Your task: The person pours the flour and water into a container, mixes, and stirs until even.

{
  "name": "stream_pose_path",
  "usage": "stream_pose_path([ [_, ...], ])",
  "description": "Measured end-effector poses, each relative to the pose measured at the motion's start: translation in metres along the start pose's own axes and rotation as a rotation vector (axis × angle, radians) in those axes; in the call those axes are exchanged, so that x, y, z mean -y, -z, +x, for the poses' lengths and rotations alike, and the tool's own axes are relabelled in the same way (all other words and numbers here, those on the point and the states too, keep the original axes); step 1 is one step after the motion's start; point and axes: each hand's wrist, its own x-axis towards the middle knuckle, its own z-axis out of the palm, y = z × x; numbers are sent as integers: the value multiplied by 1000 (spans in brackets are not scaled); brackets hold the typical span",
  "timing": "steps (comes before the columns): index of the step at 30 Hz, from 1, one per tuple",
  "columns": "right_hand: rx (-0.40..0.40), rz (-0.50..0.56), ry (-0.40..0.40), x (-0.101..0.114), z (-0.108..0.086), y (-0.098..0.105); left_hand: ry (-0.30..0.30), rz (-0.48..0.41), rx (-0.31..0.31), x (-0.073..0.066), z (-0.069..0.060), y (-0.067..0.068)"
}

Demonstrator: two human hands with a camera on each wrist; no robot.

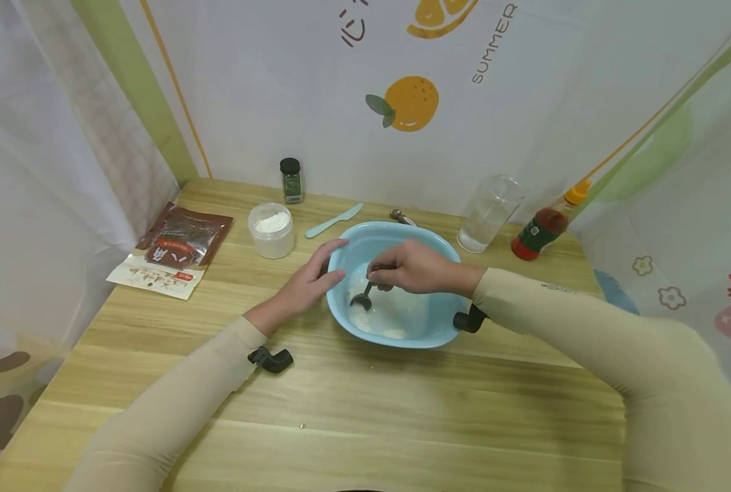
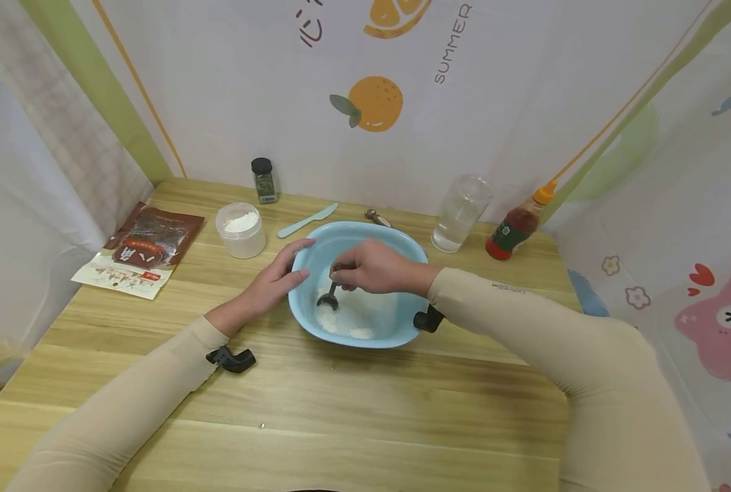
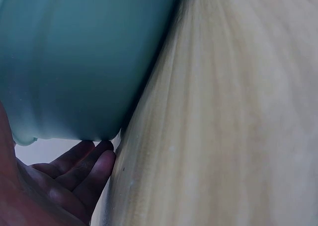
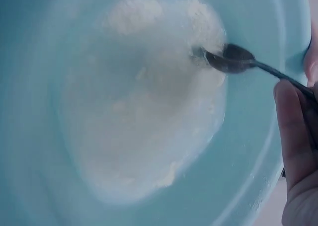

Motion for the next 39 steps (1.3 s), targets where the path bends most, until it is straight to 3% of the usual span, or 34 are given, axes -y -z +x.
stream_pose_path([
  [7, -125, -37, -92, -14, 17, 11, -19, -24, 7, 1, 1, 1],
  [13, -190, -64, -186, -31, 13, 22, -21, -18, -6, 1, 0, 0],
  [23, -202, -198, -209, -43, -17, 39, 10, 6, -11, -1, 0, -1],
  [28, -216, -244, -198, -42, -26, 41, -34, -2, -9, 7, 0, 2],
  [33, -224, -233, -246, -37, -19, 35, -82, -11, -16, 15, 0, 3],
  [39, -205, -182, -213, -28, 2, 22, -11, -7, -5, 3, -1, 0],
])
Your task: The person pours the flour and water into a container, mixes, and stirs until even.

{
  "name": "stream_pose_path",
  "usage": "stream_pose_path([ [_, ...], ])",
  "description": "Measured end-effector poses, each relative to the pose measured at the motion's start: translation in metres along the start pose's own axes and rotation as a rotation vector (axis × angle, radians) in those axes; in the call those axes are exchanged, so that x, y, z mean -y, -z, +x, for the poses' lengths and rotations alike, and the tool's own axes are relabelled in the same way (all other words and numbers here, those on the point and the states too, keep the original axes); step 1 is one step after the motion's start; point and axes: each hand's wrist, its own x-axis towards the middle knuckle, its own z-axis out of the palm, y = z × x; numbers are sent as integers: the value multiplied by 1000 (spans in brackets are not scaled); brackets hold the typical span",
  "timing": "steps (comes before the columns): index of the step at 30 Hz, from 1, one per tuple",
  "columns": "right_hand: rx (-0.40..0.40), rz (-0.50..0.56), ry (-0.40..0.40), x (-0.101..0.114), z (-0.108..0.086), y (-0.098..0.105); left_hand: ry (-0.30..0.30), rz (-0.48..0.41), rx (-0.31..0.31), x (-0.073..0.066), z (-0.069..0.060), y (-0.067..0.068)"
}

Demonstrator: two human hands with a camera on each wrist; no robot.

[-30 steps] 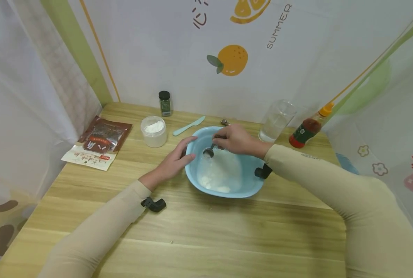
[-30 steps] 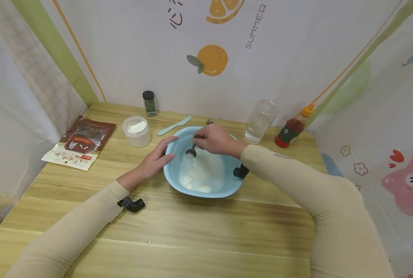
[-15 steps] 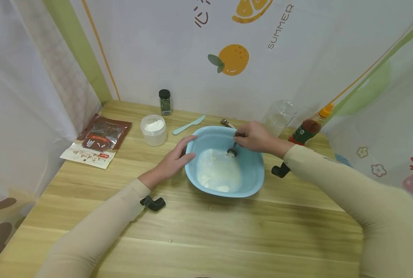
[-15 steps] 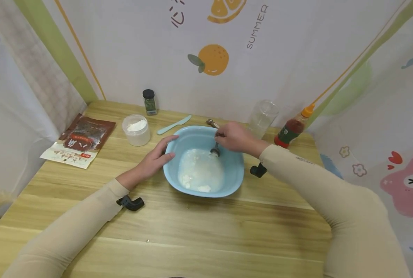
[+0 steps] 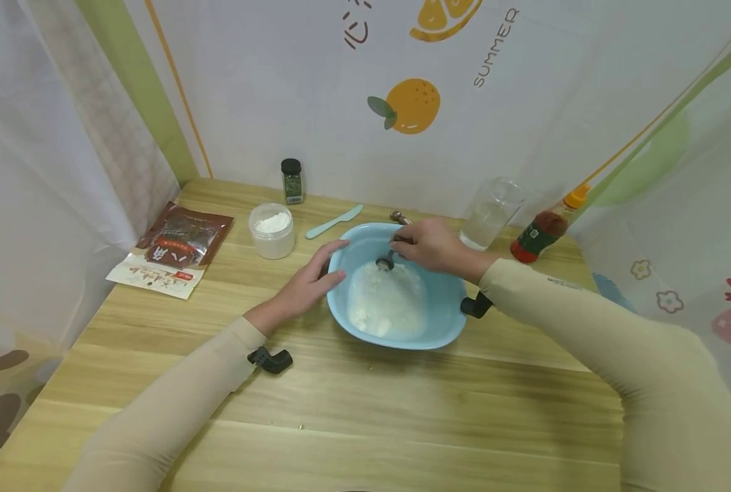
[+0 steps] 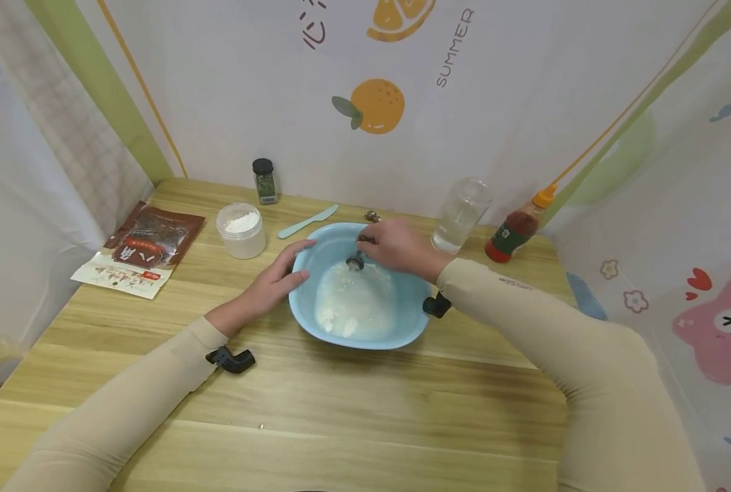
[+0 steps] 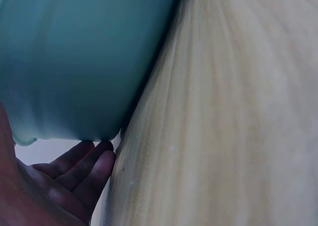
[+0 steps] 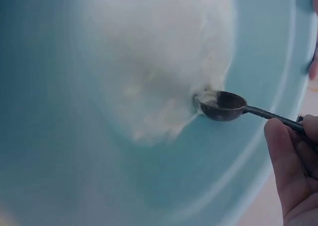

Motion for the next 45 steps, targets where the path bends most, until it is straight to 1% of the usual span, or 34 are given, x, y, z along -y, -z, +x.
stream_pose_path([
  [4, 43, 44, 106, 9, 5, -8, 15, -8, 0, -1, 0, -1],
  [7, 94, 94, 185, 14, 3, -10, 17, -14, 7, -1, 0, -1],
  [9, 134, 125, 223, 16, -1, -11, 21, -11, 8, -1, 0, -2],
  [14, 255, 186, 279, 21, -15, -8, 17, -4, -2, -3, 0, -1],
  [16, 312, 216, 287, 21, -20, -6, 11, -4, -5, -4, 0, 0],
  [19, 393, 260, 255, 17, -28, 0, 5, 5, -9, -3, 0, 0],
  [22, 425, 264, 204, 9, -34, 8, 4, 9, -8, -2, 0, 0],
  [25, 411, 214, 158, -2, -37, 17, 6, 8, -6, -2, 0, 0],
  [30, 321, 74, 101, -18, -35, 31, 10, 8, -5, -1, 1, -1],
  [34, 210, -45, 125, -27, -28, 33, 15, 14, -6, -1, 0, -1],
  [38, 131, -99, 170, -30, -21, 31, 20, 21, -7, -2, 0, -2],
  [41, 111, -125, 181, -27, -14, 27, 24, 19, -5, -3, 0, -2],
  [45, 124, -135, 188, -14, -4, 20, 26, 15, -4, -3, 1, -1],
])
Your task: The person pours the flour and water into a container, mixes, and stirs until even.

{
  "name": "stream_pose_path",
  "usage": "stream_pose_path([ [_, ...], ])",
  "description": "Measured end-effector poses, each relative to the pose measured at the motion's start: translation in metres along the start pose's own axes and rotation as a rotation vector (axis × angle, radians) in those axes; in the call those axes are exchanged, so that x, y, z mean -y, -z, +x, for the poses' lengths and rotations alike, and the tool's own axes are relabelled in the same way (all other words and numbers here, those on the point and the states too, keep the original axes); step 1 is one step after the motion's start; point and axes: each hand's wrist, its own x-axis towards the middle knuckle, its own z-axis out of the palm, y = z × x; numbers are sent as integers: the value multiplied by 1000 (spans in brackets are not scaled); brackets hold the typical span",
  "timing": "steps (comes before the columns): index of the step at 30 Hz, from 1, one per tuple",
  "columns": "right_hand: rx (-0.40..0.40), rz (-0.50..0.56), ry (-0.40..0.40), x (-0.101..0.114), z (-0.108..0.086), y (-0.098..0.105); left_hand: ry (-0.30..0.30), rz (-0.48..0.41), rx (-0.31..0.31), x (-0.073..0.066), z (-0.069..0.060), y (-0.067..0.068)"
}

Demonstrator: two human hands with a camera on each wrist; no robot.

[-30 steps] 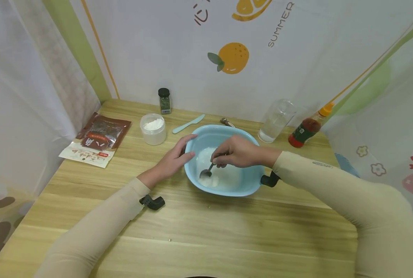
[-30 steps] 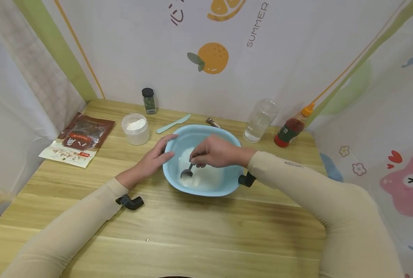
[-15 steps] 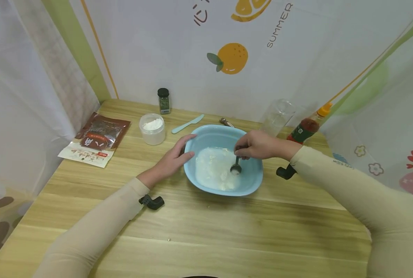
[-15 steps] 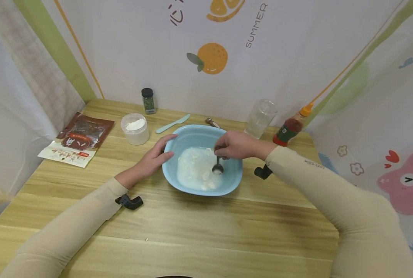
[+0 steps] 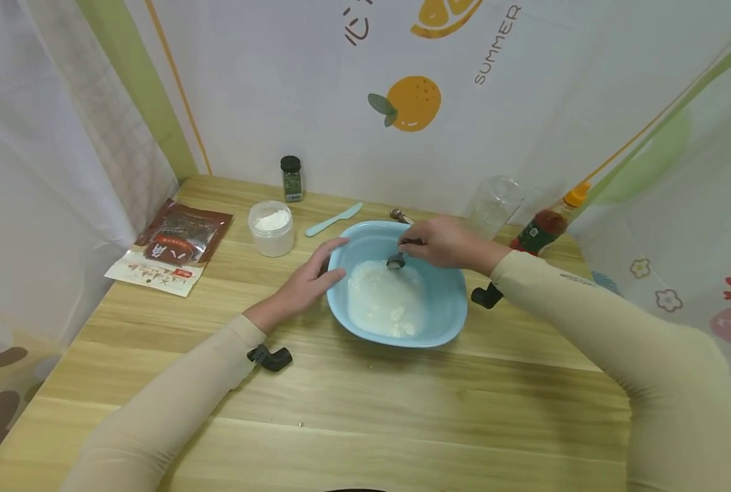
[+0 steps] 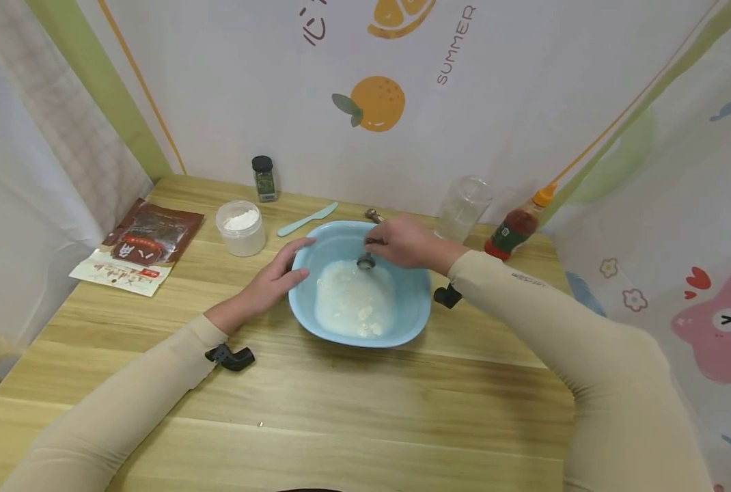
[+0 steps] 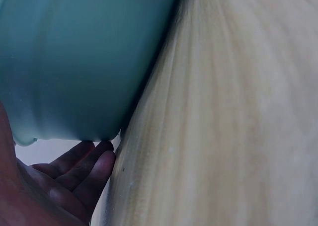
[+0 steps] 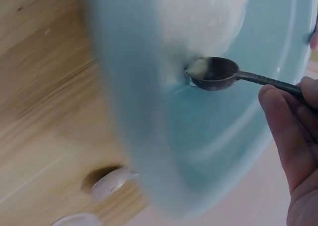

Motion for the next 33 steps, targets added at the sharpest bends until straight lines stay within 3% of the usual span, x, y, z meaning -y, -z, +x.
stream_pose_path([
  [5, -2, 47, 124, 15, 17, -8, -10, -20, 9, 0, -1, -1],
  [12, -20, 76, 275, 16, 24, -14, -21, -30, 8, 1, 2, -4],
  [25, 28, -47, 294, -3, 2, -1, -3, -21, -2, 0, 1, -2],
  [33, 39, -92, 222, -3, -23, 3, -3, 6, -7, 1, 1, 0],
])
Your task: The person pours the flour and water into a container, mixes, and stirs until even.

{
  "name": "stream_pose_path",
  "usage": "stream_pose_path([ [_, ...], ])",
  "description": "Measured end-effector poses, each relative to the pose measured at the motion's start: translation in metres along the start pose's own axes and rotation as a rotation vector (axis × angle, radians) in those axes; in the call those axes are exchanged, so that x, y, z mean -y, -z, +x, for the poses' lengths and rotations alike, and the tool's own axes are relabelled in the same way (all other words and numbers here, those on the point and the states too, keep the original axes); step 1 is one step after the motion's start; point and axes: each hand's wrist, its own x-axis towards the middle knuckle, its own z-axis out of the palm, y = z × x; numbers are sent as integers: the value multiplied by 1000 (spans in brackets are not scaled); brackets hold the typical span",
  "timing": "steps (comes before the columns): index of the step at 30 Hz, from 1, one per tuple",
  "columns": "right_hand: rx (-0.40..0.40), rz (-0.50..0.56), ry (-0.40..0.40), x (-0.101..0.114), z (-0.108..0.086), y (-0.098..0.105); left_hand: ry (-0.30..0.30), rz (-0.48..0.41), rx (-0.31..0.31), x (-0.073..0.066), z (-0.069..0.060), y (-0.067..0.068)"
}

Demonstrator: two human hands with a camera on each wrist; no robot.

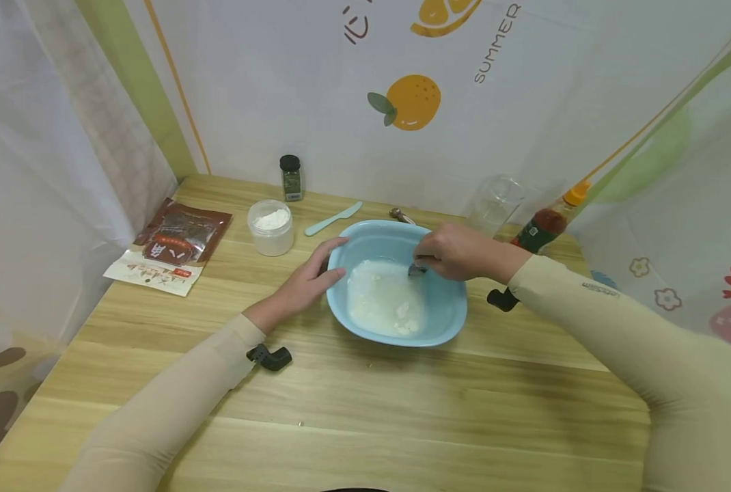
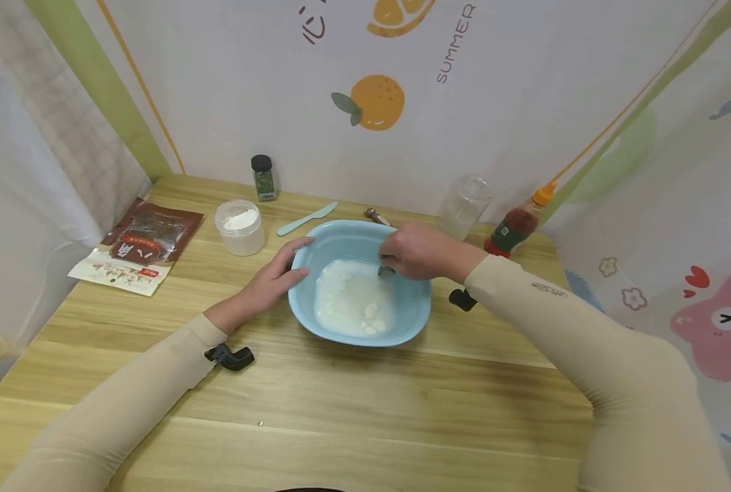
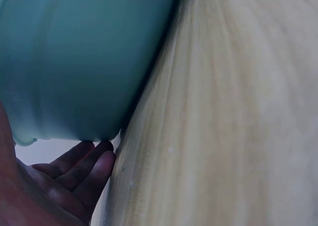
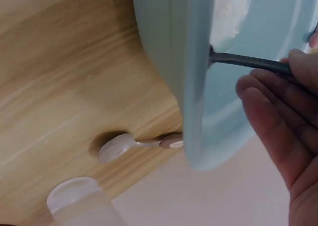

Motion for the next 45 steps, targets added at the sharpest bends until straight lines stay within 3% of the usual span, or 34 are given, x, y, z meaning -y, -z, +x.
stream_pose_path([
  [5, 70, 73, -59, 12, -4, -1, -3, 6, 2, 0, 0, 1],
  [11, 191, 328, -110, 28, 2, -5, -4, 4, 0, -3, -1, 0],
  [16, 192, 457, -130, 34, 11, -10, -6, -1, 1, -3, -1, 0],
  [20, 97, 409, -159, 29, 18, -12, -6, -8, 2, -1, -2, 0],
  [24, 32, 322, -238, 20, 17, -8, -6, 0, 0, 0, -1, 0],
  [28, 53, 307, -312, 15, 11, -6, -7, 1, 0, 0, 0, 0],
  [35, 151, 469, -305, 24, 11, -9, 0, -4, 0, 1, -2, 0],
  [42, 38, 369, -311, 24, 14, -8, -5, -7, 3, 2, -2, 1],
  [45, 78, 400, -333, 24, 11, -7, -13, -9, 8, 1, -1, 1],
])
